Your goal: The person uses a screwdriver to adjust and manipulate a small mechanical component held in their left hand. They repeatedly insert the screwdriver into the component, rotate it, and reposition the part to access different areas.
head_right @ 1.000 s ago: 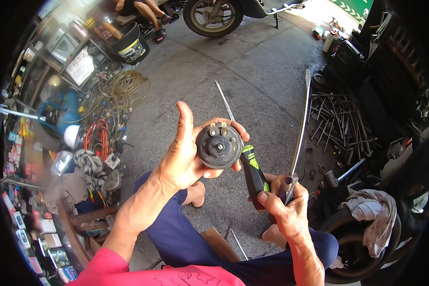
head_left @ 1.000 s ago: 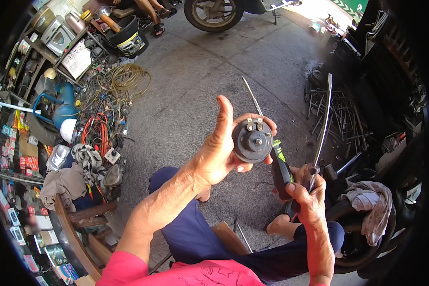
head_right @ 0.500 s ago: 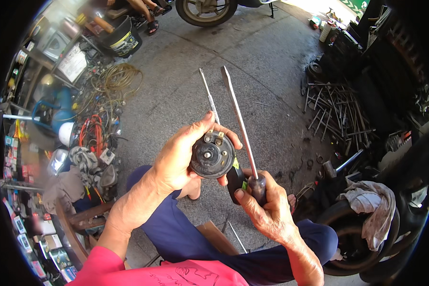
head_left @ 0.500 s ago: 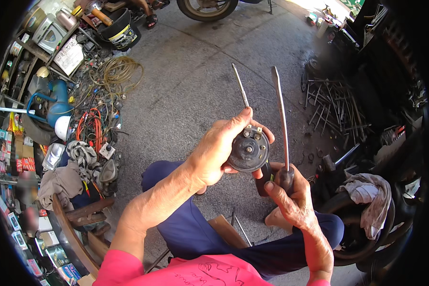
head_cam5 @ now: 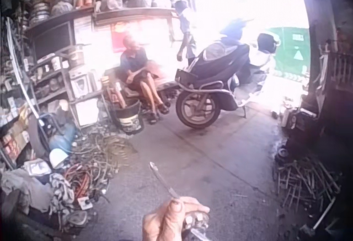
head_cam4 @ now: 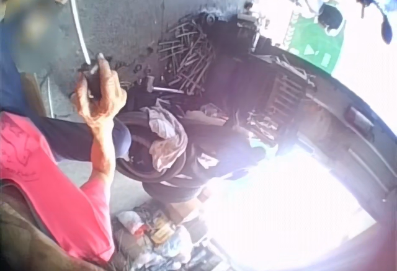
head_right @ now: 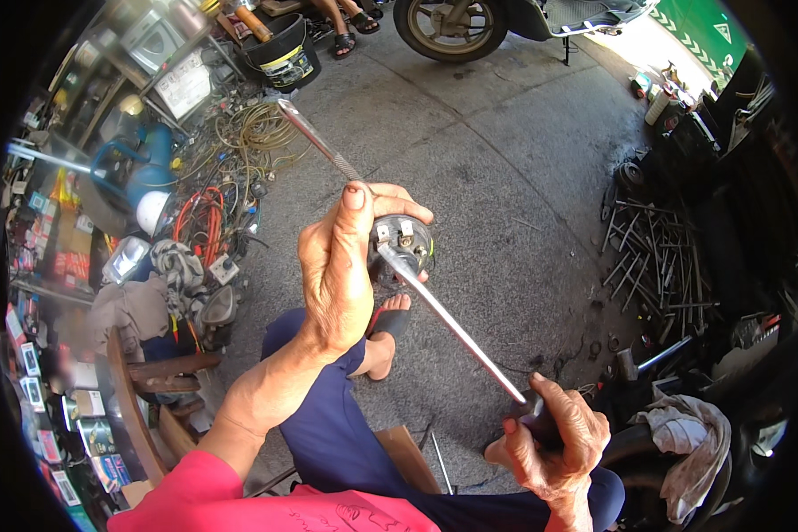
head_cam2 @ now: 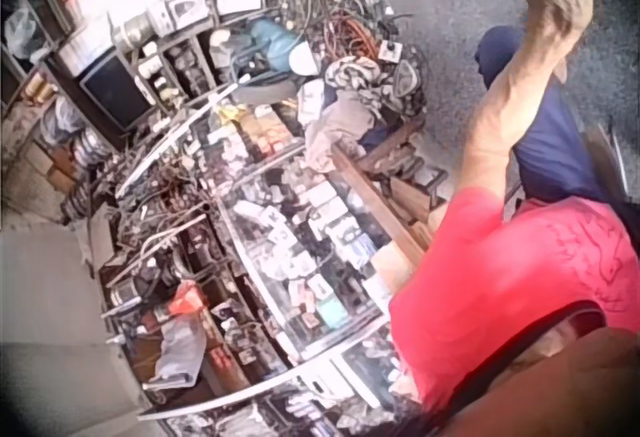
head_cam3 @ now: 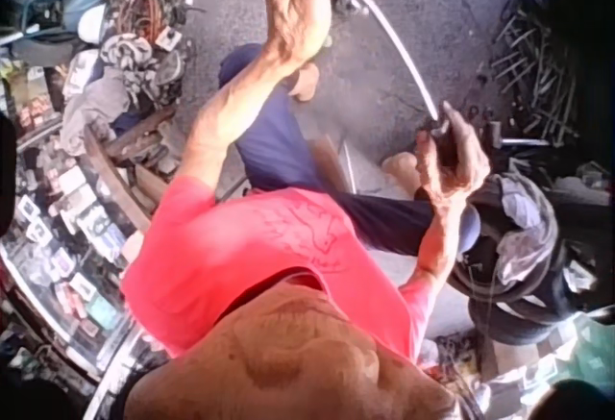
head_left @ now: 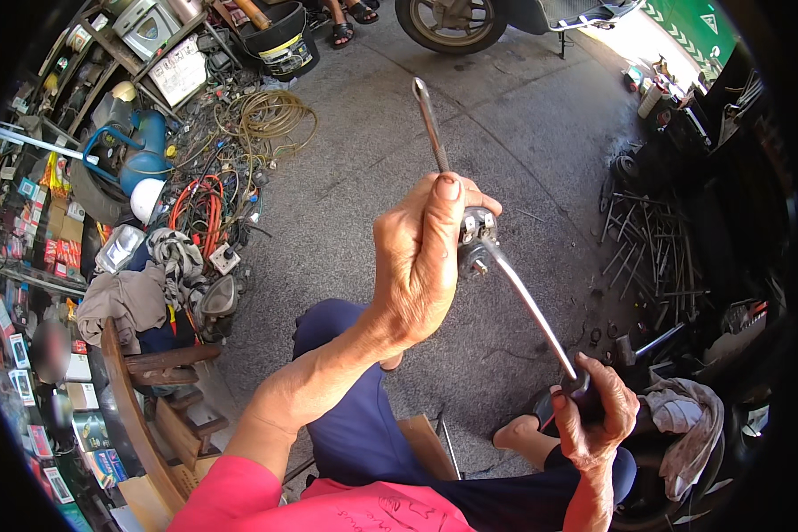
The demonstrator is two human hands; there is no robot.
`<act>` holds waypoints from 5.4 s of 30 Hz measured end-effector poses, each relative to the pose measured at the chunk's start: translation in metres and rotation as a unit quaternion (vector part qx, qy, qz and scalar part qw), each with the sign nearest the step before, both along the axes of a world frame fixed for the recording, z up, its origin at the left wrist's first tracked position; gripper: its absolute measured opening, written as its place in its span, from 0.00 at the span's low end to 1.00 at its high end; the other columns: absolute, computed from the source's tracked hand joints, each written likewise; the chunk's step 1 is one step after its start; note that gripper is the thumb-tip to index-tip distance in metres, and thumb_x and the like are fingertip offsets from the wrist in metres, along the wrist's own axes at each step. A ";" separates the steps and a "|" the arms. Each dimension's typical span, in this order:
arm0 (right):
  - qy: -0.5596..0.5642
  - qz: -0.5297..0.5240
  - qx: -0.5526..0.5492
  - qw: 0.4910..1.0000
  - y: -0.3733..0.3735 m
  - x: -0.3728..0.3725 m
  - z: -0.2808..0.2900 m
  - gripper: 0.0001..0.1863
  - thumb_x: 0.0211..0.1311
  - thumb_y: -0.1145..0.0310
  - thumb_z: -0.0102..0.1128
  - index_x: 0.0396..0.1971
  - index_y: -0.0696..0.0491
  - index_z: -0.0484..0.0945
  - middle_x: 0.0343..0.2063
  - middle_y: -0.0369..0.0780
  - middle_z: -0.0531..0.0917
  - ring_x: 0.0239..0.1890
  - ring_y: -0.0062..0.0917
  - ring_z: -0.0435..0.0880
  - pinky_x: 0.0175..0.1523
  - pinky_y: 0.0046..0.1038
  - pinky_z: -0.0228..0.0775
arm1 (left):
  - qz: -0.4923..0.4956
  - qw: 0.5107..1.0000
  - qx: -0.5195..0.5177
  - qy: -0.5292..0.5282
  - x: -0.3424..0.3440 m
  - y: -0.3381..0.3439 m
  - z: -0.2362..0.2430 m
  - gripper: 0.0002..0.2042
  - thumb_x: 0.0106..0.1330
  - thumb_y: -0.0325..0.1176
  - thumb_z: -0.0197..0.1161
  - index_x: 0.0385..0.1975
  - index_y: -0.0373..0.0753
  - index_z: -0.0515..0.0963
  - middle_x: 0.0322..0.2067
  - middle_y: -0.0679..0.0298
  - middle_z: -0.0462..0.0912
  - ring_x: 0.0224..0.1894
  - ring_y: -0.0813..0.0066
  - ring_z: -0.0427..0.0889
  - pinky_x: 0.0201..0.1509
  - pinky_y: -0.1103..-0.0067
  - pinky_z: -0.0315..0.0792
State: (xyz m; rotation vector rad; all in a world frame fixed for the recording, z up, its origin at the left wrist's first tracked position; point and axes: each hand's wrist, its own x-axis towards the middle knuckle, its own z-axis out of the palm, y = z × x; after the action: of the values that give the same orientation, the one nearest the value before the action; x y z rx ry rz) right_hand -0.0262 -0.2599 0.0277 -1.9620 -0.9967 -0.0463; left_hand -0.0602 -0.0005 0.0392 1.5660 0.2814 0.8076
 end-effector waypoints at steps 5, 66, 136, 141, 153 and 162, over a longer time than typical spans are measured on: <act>-0.048 -0.004 0.023 0.999 0.006 0.001 -0.004 0.25 0.41 0.67 0.73 0.42 0.63 0.81 0.14 0.37 0.76 0.12 0.19 0.70 0.18 0.19 0.59 | 0.010 0.999 -0.036 -0.037 -0.002 -0.002 0.009 0.21 0.78 0.41 0.44 0.31 0.32 0.79 0.30 0.63 0.80 0.23 0.86 0.72 0.26 0.85 0.66; 0.609 0.107 0.252 0.744 0.011 0.016 -0.019 0.27 0.62 0.48 0.51 0.45 0.59 0.73 0.29 0.44 0.81 0.22 0.25 0.76 0.23 0.25 0.67 | -0.429 0.737 -0.514 0.092 0.010 -0.043 -0.015 0.23 0.67 0.34 0.62 0.61 0.41 0.67 0.52 0.54 0.77 0.51 0.69 0.79 0.52 0.74 0.78; -0.056 -0.019 0.094 0.994 0.010 0.001 0.007 0.25 0.36 0.73 0.65 0.41 0.63 0.81 0.20 0.43 0.80 0.17 0.26 0.77 0.23 0.24 0.69 | 0.098 0.979 0.170 -0.053 0.000 -0.005 0.004 0.22 0.47 0.19 0.59 0.46 0.34 0.73 0.31 0.64 0.79 0.31 0.81 0.80 0.36 0.83 0.76; -0.066 -0.024 0.089 0.994 0.009 0.001 0.010 0.24 0.36 0.72 0.66 0.41 0.62 0.81 0.20 0.43 0.80 0.16 0.26 0.77 0.23 0.24 0.69 | 0.121 0.966 0.215 -0.073 0.001 -0.003 0.006 0.23 0.45 0.19 0.59 0.46 0.34 0.73 0.32 0.66 0.77 0.31 0.82 0.78 0.37 0.84 0.74; -0.085 -0.019 0.072 0.994 0.007 0.001 0.010 0.25 0.39 0.72 0.66 0.43 0.63 0.80 0.21 0.42 0.80 0.19 0.25 0.77 0.25 0.24 0.67 | 0.082 0.986 0.136 -0.046 -0.001 -0.005 0.005 0.22 0.46 0.18 0.59 0.46 0.33 0.73 0.30 0.65 0.79 0.31 0.82 0.79 0.37 0.83 0.75; -0.084 -0.018 0.071 0.994 0.007 0.000 0.012 0.25 0.39 0.75 0.65 0.44 0.63 0.80 0.20 0.41 0.79 0.18 0.24 0.74 0.25 0.22 0.64 | 0.115 0.978 0.158 -0.068 0.000 -0.007 0.006 0.23 0.43 0.20 0.64 0.44 0.35 0.76 0.34 0.64 0.72 0.32 0.78 0.75 0.36 0.82 0.71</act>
State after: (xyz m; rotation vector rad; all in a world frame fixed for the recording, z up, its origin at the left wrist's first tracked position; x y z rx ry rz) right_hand -0.0258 -0.2529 0.0394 -1.8688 -1.0379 -0.2986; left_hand -0.0602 -0.0074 0.0455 1.7836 0.2463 1.1814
